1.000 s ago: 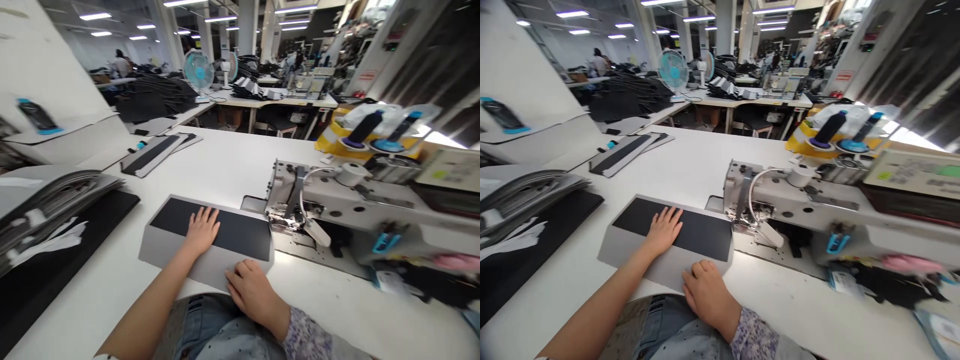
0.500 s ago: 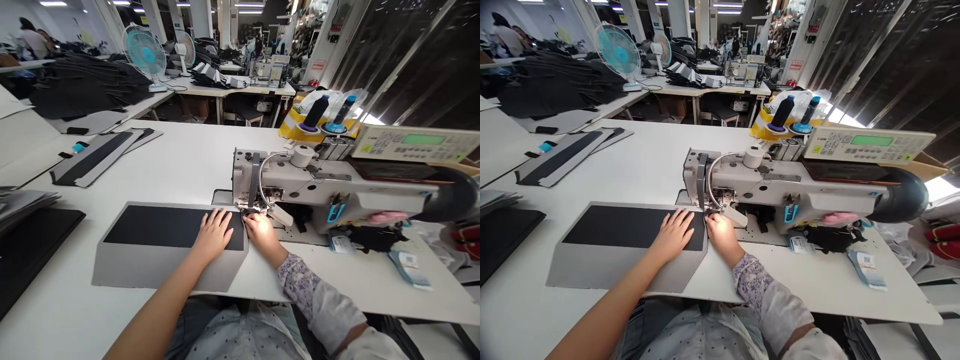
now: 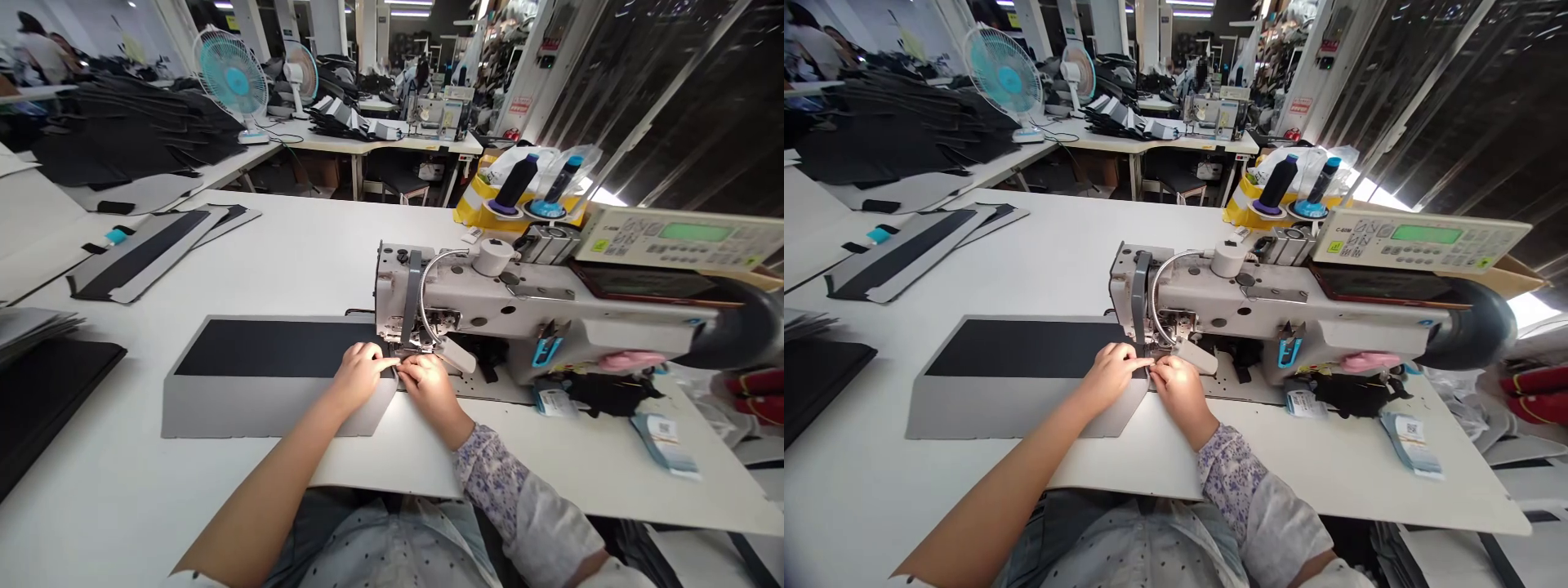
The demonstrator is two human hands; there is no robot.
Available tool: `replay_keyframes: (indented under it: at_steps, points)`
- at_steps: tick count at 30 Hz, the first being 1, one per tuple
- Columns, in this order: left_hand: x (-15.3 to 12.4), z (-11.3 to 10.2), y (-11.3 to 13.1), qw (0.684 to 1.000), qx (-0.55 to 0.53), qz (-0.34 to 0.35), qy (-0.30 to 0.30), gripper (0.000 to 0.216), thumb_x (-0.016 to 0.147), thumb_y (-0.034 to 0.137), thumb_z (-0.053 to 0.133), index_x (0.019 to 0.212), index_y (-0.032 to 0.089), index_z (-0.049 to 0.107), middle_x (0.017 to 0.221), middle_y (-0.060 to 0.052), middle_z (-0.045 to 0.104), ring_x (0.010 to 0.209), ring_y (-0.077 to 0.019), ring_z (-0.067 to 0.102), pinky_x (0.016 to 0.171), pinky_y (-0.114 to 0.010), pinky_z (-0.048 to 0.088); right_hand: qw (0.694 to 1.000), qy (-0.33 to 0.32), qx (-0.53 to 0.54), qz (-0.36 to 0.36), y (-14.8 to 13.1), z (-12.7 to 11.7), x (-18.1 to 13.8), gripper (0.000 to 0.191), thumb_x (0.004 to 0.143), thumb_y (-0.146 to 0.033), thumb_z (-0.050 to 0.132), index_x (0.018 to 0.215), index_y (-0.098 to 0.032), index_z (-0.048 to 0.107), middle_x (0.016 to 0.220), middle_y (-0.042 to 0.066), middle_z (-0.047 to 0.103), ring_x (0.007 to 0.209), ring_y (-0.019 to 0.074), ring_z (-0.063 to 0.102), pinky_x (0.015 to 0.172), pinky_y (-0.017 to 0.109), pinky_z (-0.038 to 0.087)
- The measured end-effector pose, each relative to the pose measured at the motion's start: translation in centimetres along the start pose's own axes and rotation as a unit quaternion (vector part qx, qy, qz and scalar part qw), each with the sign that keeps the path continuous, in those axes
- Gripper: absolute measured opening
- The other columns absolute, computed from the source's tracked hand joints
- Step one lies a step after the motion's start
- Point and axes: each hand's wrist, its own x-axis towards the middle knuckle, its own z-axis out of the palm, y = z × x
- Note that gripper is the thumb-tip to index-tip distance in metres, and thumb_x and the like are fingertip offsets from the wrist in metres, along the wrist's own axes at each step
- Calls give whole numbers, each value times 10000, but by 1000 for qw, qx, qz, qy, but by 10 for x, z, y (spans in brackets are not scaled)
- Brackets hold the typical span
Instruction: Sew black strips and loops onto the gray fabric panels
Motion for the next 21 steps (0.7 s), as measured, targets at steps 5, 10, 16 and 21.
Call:
replay_keyframes:
  at_steps: [5,10,16,21]
  points:
    - [3,0,-12,999,-41,-9,18,426,851,53,443,1078,314,691,996,-34,594,954,-192,495,875,-344,421,998,-26,-46,-21,0,2,1,212,937,-249,526,966,-218,733,860,49,679,755,159,594,721,284,464]
    - [17,3,-25,998,-25,-20,58,288,868,67,426,981,200,655,994,-66,610,978,-203,523,898,-348,434,992,-49,-120,-13,1,11,6,251,952,-267,482,994,-214,724,843,49,659,707,160,577,678,275,455]
    - [40,6,-39,998,29,-14,48,239,818,56,451,903,182,635,929,-82,629,922,-234,552,854,-373,459,983,-75,-164,16,0,19,12,297,946,-255,460,1137,-183,675,917,85,662,779,202,605,661,295,465]
    - [31,4,-32,998,40,-5,54,271,835,63,451,953,189,660,977,-79,652,974,-232,573,882,-370,456,986,-77,-147,26,-3,14,13,295,953,-253,455,1135,-167,671,878,82,658,788,200,612,718,300,475]
